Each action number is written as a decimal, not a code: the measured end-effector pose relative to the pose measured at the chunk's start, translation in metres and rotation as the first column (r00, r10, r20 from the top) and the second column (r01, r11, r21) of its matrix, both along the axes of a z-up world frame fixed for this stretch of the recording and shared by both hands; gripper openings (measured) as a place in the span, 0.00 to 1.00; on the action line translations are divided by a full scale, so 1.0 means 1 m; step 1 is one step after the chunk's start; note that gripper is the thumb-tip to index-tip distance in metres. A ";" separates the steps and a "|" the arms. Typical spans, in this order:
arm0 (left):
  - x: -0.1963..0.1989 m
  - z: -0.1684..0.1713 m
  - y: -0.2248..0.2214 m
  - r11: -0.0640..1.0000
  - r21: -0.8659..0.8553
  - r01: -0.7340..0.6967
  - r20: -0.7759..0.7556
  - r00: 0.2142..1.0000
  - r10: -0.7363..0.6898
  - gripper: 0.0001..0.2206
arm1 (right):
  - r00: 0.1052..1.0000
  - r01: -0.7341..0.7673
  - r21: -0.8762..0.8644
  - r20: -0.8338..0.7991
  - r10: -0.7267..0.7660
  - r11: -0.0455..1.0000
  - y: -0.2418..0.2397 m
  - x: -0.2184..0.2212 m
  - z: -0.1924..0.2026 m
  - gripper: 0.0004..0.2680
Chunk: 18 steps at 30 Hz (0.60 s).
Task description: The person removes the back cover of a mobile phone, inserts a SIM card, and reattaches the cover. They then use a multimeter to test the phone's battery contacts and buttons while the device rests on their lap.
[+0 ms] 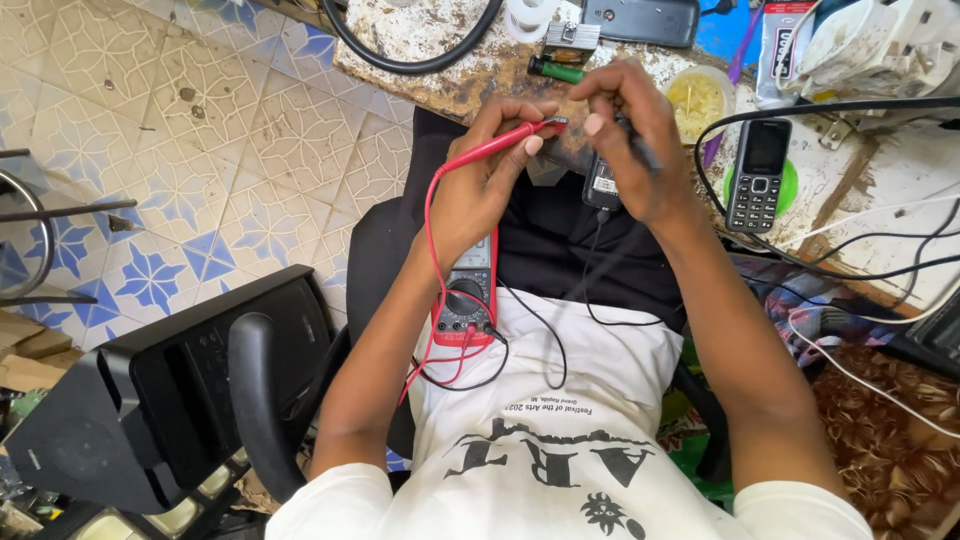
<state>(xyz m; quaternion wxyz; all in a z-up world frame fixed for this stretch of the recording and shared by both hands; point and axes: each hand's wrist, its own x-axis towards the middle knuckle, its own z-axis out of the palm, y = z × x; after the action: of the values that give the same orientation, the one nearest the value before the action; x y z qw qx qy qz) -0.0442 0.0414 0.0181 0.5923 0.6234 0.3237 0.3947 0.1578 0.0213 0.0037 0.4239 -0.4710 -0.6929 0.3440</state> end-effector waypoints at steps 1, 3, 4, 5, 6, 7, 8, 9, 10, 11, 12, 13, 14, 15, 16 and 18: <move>0.001 0.000 0.000 0.999 0.045 0.002 -0.052 0.999 0.000 0.15 | 0.998 0.021 0.064 -0.058 -0.017 0.998 0.001 -0.001 0.002 0.11; 0.003 -0.001 0.001 0.996 0.088 0.006 -0.105 0.995 0.003 0.14 | 0.993 0.045 0.125 -0.118 -0.030 0.991 0.001 -0.002 0.006 0.18; 0.004 -0.003 0.001 0.996 0.086 0.009 -0.074 0.997 -0.002 0.14 | 0.993 0.070 0.117 -0.105 -0.057 0.991 0.000 -0.002 0.008 0.17; 0.005 -0.005 0.002 0.996 0.086 0.010 -0.044 0.999 -0.006 0.14 | 0.992 0.093 0.109 -0.093 -0.083 0.990 0.000 -0.003 0.011 0.17; 0.005 -0.003 0.002 0.996 0.085 0.009 -0.045 0.999 -0.005 0.14 | 0.992 0.093 0.109 -0.094 -0.082 0.990 0.000 0.001 0.006 0.17; 0.004 -0.001 0.003 0.996 0.088 0.014 -0.079 0.997 -0.007 0.14 | 0.990 0.109 0.019 -0.090 -0.107 0.994 0.001 0.004 0.001 0.17; 0.003 0.002 0.003 0.996 0.090 0.018 -0.112 0.994 -0.008 0.15 | 0.988 0.125 -0.070 -0.084 -0.130 0.990 0.001 0.006 -0.004 0.17; 0.003 0.001 0.004 0.996 0.091 0.018 -0.113 0.994 -0.007 0.15 | 0.988 0.124 -0.070 -0.086 -0.130 0.990 0.001 0.007 -0.006 0.17; 0.003 0.000 0.005 0.994 0.107 0.020 -0.128 0.992 -0.006 0.15 | 0.988 0.119 -0.069 -0.092 -0.125 0.990 0.002 0.008 -0.008 0.16; 0.003 0.000 0.005 0.992 0.122 0.022 -0.142 0.990 -0.004 0.14 | 0.988 0.114 -0.070 -0.098 -0.121 0.991 0.002 0.009 -0.010 0.16; 0.003 -0.001 0.004 0.993 0.120 0.021 -0.144 0.990 -0.004 0.14 | 0.988 0.114 -0.072 -0.099 -0.120 0.991 0.002 0.008 -0.010 0.16; 0.003 -0.001 0.005 0.993 0.112 0.021 -0.142 0.990 -0.005 0.14 | 0.988 0.120 -0.061 -0.093 -0.125 0.991 0.003 0.008 -0.010 0.16; 0.004 -0.001 0.005 0.994 0.104 0.021 -0.141 0.990 -0.007 0.14 | 0.988 0.125 -0.051 -0.087 -0.129 0.991 0.003 0.008 -0.009 0.16; 0.004 0.000 0.005 0.994 0.105 0.023 -0.142 0.990 -0.008 0.14 | 0.987 0.127 -0.050 -0.088 -0.131 0.991 0.003 0.008 -0.008 0.16; 0.004 0.000 0.005 0.992 0.121 0.022 -0.155 0.988 -0.003 0.14 | 0.988 0.129 -0.052 -0.083 -0.133 0.990 0.003 0.008 -0.007 0.16; 0.005 0.001 0.005 0.990 0.137 0.022 -0.167 0.986 0.002 0.13 | 0.987 0.133 -0.054 -0.079 -0.137 0.990 0.002 0.007 -0.005 0.17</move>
<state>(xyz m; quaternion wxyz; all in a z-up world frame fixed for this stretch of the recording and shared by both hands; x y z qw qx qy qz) -0.0391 0.0468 0.0188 0.5204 0.6955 0.3406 0.3597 0.1651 0.0236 -0.0018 0.4628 -0.5126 -0.6328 0.3501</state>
